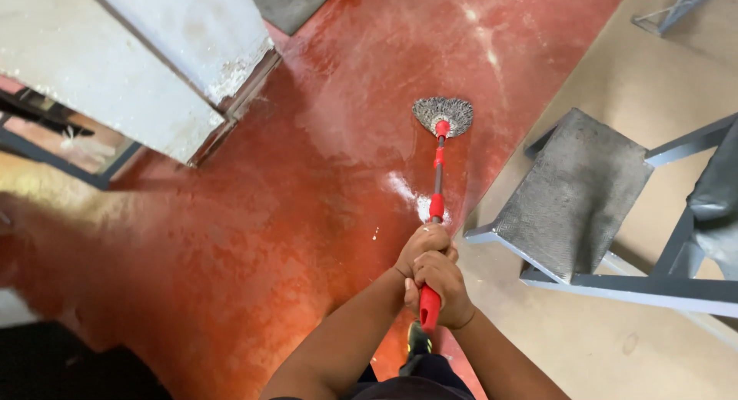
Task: The person mops a red floor using a red and silver mop with a grey head. They move the mop back and forth across the floor, cleaning around a metal step stool and a black bench.
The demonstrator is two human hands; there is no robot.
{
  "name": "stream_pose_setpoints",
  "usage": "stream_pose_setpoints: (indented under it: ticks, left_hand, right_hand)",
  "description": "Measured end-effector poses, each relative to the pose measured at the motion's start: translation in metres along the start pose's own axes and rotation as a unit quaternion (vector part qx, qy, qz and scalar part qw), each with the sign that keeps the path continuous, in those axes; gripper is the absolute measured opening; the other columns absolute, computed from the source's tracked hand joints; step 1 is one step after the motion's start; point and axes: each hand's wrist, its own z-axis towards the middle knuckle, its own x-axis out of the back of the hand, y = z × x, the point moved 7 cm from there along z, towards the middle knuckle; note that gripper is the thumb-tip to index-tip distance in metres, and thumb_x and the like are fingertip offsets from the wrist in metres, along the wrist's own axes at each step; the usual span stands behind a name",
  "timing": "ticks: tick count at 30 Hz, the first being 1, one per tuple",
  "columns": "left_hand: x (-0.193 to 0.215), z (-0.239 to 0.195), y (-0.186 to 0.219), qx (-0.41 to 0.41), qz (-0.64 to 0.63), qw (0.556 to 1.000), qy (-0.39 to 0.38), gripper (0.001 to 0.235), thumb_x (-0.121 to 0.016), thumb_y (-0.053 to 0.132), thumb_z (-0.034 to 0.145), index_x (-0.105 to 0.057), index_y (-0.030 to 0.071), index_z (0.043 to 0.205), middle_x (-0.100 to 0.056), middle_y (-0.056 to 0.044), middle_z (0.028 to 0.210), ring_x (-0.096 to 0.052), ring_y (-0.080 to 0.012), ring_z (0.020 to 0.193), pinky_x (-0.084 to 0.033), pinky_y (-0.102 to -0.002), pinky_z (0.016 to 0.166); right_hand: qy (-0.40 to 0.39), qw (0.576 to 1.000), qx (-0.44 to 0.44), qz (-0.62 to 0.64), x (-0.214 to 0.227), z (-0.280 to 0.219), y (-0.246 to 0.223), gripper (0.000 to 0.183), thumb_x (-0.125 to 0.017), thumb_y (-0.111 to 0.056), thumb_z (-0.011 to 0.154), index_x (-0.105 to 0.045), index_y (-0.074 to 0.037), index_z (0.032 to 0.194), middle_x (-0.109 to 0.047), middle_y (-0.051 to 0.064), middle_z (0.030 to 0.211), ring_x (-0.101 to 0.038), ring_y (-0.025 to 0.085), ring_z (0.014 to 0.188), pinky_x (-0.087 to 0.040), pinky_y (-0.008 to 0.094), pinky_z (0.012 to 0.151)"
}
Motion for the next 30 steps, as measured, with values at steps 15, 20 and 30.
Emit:
stream_pose_setpoints:
  ticks: [15,20,30]
  left_hand:
    - [0.120,0.006,-0.178,0.086,-0.080,0.969,-0.215,0.025,-0.061,0.032,0.100,-0.064,0.008,0.092,-0.062,-0.013,0.084,-0.064,-0.0354,0.084,-0.051,-0.045,0.085]
    - [0.133,-0.054,-0.207,-0.021,-0.125,0.968,-0.216,0.065,-0.032,0.072,0.097,-0.051,0.017,0.068,-0.043,-0.001,0.069,-0.046,-0.0235,0.064,-0.041,-0.040,0.067]
    - [0.314,-0.031,0.147,0.090,-0.068,0.974,-0.197,0.046,-0.065,-0.003,0.083,-0.031,0.011,0.054,-0.043,-0.003,0.053,-0.038,-0.0197,0.053,-0.036,-0.038,0.067]
  right_hand:
    - [0.200,0.957,-0.090,-0.191,-0.169,0.131,0.023,0.015,-0.074,-0.004,0.089,-0.060,-0.002,0.088,-0.070,0.017,0.104,-0.071,0.037,0.098,-0.051,0.047,0.097]
    - [0.203,0.964,-0.099,-0.141,-0.218,0.127,-0.001,0.030,-0.081,-0.003,0.083,-0.056,-0.003,0.066,-0.068,0.012,0.072,-0.068,0.030,0.064,-0.059,0.048,0.086]
    - [0.190,0.967,-0.110,-0.131,-0.301,0.089,-0.197,0.010,-0.059,0.001,0.090,-0.057,-0.001,0.081,-0.059,0.009,0.075,-0.060,0.027,0.068,-0.055,0.039,0.072]
